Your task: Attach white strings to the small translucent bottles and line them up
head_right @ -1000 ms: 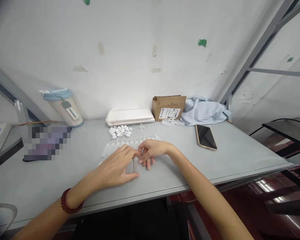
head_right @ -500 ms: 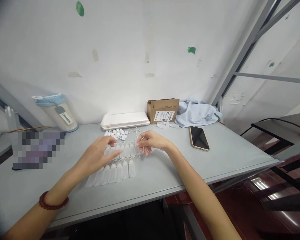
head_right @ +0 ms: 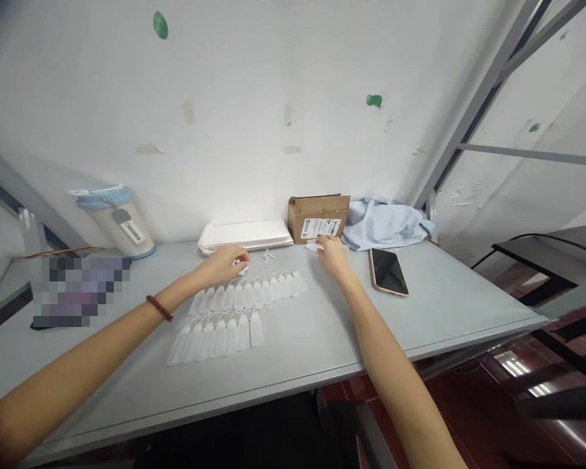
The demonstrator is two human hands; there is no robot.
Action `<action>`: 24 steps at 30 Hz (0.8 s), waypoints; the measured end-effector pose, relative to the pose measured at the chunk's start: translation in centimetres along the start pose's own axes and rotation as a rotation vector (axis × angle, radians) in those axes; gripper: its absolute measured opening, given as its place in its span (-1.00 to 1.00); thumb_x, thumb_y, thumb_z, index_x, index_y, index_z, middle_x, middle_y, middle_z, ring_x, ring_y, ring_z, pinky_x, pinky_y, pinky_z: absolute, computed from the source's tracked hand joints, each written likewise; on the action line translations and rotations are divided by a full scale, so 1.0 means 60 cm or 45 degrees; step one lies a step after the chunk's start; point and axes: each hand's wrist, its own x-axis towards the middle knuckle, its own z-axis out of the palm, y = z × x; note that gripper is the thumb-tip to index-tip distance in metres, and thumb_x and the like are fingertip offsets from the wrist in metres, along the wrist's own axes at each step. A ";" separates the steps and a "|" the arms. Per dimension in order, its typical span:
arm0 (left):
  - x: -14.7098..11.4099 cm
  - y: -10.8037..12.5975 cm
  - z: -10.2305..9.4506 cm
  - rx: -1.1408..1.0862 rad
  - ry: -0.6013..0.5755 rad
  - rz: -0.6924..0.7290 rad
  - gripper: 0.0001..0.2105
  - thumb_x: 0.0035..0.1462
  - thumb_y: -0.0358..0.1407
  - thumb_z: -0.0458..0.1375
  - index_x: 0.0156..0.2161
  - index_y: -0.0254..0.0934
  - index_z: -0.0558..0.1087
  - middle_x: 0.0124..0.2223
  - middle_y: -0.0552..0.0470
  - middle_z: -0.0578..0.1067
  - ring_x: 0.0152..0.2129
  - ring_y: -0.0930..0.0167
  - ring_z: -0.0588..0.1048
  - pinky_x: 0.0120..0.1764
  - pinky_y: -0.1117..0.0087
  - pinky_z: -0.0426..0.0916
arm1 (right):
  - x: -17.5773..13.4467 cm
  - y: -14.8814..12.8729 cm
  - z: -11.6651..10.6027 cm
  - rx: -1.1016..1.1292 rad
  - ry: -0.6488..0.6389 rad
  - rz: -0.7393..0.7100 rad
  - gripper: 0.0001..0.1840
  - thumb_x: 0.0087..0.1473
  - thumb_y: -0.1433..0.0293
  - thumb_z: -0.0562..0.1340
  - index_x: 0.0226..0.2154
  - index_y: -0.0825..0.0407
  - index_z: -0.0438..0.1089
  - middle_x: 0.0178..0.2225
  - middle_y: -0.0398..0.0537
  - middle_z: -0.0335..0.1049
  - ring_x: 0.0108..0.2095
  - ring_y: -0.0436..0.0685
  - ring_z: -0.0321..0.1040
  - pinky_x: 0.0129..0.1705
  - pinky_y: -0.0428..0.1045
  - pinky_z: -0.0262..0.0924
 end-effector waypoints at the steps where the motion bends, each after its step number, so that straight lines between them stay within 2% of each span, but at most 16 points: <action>1: 0.013 0.000 0.004 0.013 -0.002 -0.009 -0.83 0.01 -0.40 0.01 -0.42 -0.27 0.46 -0.34 -0.05 0.54 -0.32 0.31 0.48 -0.25 0.37 0.30 | 0.001 0.004 0.003 -0.036 -0.005 0.000 -0.68 0.03 0.57 0.09 -0.13 0.17 0.38 -0.09 0.17 0.36 -0.05 0.24 0.21 -0.04 0.05 0.08; 5: 0.048 0.002 0.024 0.057 0.004 -0.051 -0.81 -0.01 -0.44 0.02 -0.35 -0.30 0.49 -0.31 -0.11 0.55 -0.30 0.27 0.49 -0.27 0.37 0.30 | 0.006 0.008 0.012 -0.152 -0.039 -0.003 -0.67 0.06 0.55 0.09 -0.11 0.21 0.40 -0.07 0.20 0.36 -0.04 0.27 0.19 -0.01 0.05 0.05; 9: 0.065 0.002 0.041 0.105 0.000 -0.073 -0.74 0.02 -0.45 0.01 -0.20 -0.33 0.49 -0.20 -0.17 0.54 -0.25 0.24 0.49 -0.27 0.36 0.30 | 0.008 0.010 0.018 -0.216 -0.090 -0.005 -0.66 0.06 0.54 0.10 -0.11 0.18 0.42 -0.06 0.15 0.37 -0.03 0.27 0.21 -0.03 0.03 0.07; 12: 0.074 0.002 0.048 0.130 -0.015 -0.054 -0.73 0.05 -0.42 0.04 -0.14 -0.32 0.47 -0.20 -0.17 0.52 -0.24 0.22 0.48 -0.27 0.35 0.30 | 0.009 0.010 0.021 -0.245 -0.119 -0.008 -0.65 0.06 0.53 0.09 -0.09 0.16 0.42 -0.05 0.13 0.36 -0.01 0.28 0.19 -0.04 0.03 0.08; 17: 0.082 0.007 0.058 0.163 -0.017 -0.045 -0.82 0.05 -0.42 0.06 -0.25 -0.33 0.48 -0.18 -0.20 0.49 -0.23 0.21 0.47 -0.25 0.34 0.29 | 0.008 0.008 0.020 -0.288 -0.158 -0.006 -0.63 0.04 0.54 0.12 -0.06 0.18 0.39 0.00 0.18 0.32 0.03 0.31 0.16 -0.03 0.05 0.08; 24: 0.079 0.007 0.052 0.136 -0.020 -0.024 -0.85 0.04 -0.42 0.04 -0.43 -0.31 0.46 -0.33 -0.12 0.53 -0.35 0.27 0.49 -0.35 0.39 0.27 | 0.001 -0.005 0.013 -0.319 -0.223 0.018 -0.61 0.04 0.56 0.11 -0.03 0.17 0.35 -0.03 0.21 0.35 0.02 0.31 0.18 -0.06 0.05 0.09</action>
